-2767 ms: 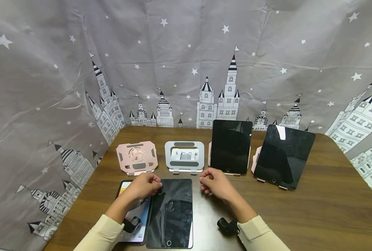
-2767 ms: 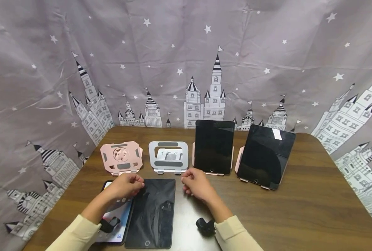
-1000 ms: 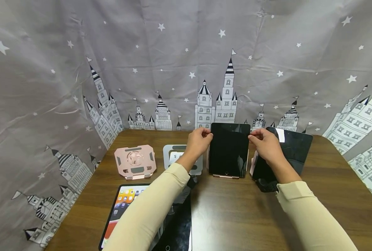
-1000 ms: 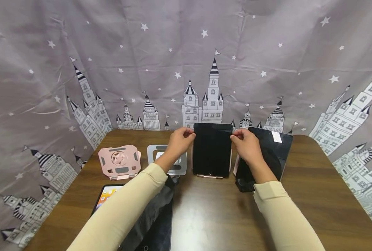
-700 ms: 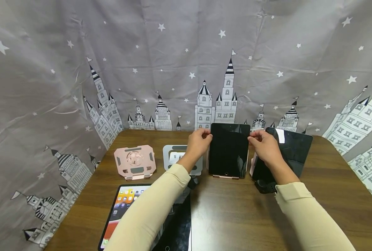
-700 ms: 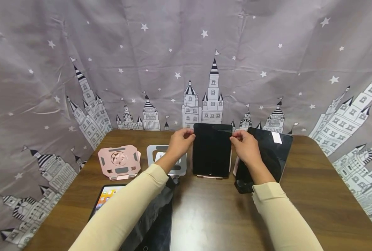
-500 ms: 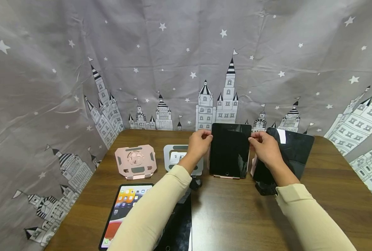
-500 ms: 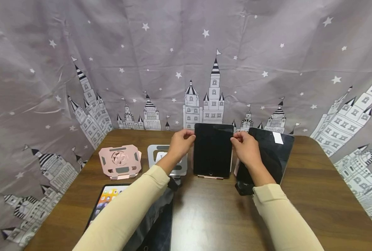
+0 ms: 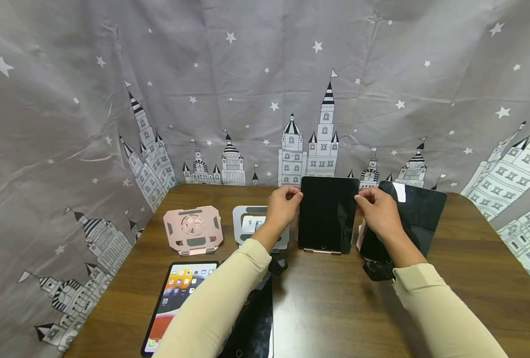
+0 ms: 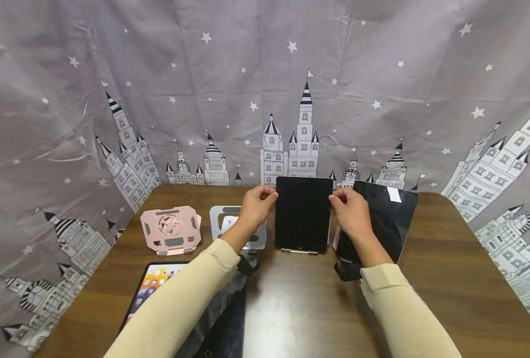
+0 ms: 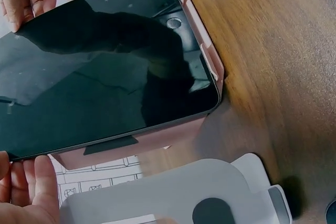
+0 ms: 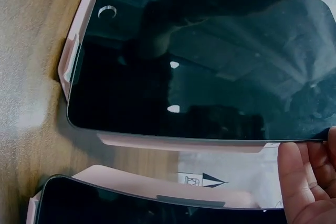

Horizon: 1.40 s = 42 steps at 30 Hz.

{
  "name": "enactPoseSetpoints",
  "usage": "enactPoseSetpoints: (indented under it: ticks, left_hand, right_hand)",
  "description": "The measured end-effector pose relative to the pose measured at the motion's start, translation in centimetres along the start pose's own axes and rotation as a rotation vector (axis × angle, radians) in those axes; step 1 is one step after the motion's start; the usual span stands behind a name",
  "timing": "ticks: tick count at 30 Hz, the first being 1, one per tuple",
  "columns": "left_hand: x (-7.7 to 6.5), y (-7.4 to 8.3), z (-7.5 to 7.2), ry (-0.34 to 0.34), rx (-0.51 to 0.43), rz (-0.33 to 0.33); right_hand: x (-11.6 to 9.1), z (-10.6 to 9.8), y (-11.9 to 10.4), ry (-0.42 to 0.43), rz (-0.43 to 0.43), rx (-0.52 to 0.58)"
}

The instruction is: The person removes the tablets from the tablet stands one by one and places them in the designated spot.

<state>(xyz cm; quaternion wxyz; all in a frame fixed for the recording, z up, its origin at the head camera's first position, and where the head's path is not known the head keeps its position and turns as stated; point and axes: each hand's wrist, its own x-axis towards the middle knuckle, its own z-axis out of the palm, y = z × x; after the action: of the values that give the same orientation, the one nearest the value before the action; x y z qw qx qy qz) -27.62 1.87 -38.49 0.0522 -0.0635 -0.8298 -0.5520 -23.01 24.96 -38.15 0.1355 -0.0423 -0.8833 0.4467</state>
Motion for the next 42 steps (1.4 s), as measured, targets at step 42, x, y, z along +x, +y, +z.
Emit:
enactPoseSetpoints:
  ticks: [42]
  left_hand:
    - [-6.3, -1.3, -3.1, -0.056, -0.113, -0.021]
  right_hand:
    - [-5.9, 1.3, -0.7, -0.058, 0.022, 0.113]
